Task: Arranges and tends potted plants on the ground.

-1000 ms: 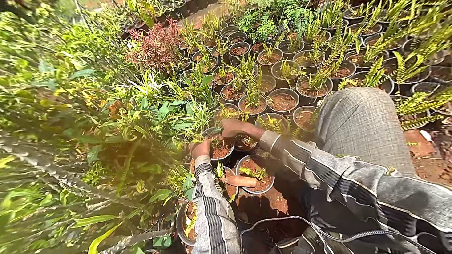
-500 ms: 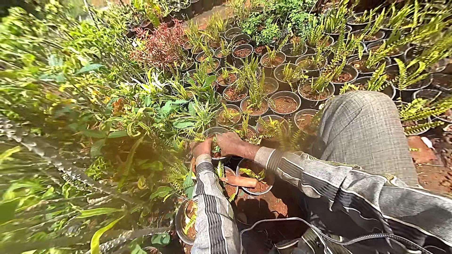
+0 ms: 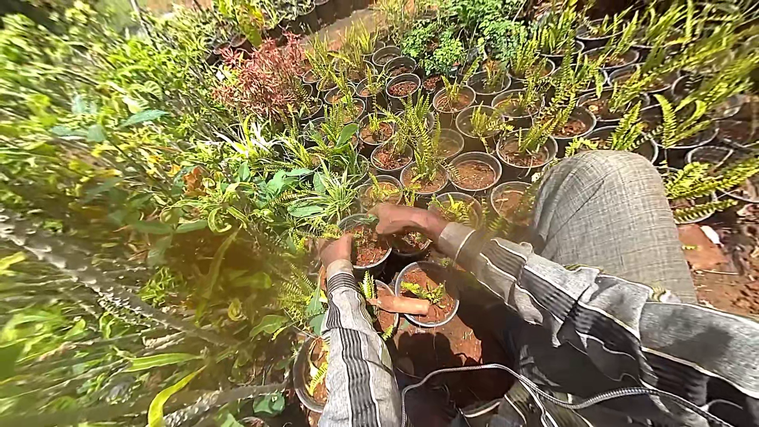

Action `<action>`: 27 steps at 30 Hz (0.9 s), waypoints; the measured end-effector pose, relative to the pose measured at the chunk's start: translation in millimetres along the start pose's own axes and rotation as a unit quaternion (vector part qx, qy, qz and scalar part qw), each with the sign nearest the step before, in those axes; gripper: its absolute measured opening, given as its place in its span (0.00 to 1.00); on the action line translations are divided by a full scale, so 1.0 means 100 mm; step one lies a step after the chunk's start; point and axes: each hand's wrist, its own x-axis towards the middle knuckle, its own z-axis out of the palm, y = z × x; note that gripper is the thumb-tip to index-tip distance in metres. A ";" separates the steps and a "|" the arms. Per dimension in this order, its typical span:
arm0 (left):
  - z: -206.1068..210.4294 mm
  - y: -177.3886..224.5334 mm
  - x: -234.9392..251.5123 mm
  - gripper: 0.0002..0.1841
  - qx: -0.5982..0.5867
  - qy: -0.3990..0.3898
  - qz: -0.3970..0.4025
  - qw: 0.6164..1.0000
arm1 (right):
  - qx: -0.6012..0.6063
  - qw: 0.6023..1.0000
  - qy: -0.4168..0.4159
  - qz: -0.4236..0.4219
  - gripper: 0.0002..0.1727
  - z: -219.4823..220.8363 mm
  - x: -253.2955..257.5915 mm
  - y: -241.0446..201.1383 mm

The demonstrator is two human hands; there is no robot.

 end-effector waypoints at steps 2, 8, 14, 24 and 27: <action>-0.01 0.01 -0.01 0.40 0.005 -0.001 0.001 1.000 | -0.047 0.999 -0.011 -0.002 0.16 0.10 0.00 -0.08; -0.03 0.03 -0.04 0.37 0.024 -0.011 0.011 1.000 | -0.195 0.981 0.001 -0.009 0.16 0.54 0.03 -0.18; -0.05 0.02 -0.03 0.37 0.025 -0.013 0.003 1.000 | 0.055 0.996 0.065 0.031 0.21 0.17 0.08 0.01; -0.27 0.06 -0.13 0.32 -0.008 -0.054 0.025 0.998 | 0.543 0.770 0.332 0.050 0.00 -0.56 -0.18 0.13; -0.44 0.09 -0.26 0.30 -0.010 -0.059 0.040 0.997 | 0.551 0.757 0.350 -0.025 0.03 -0.71 -0.37 -0.27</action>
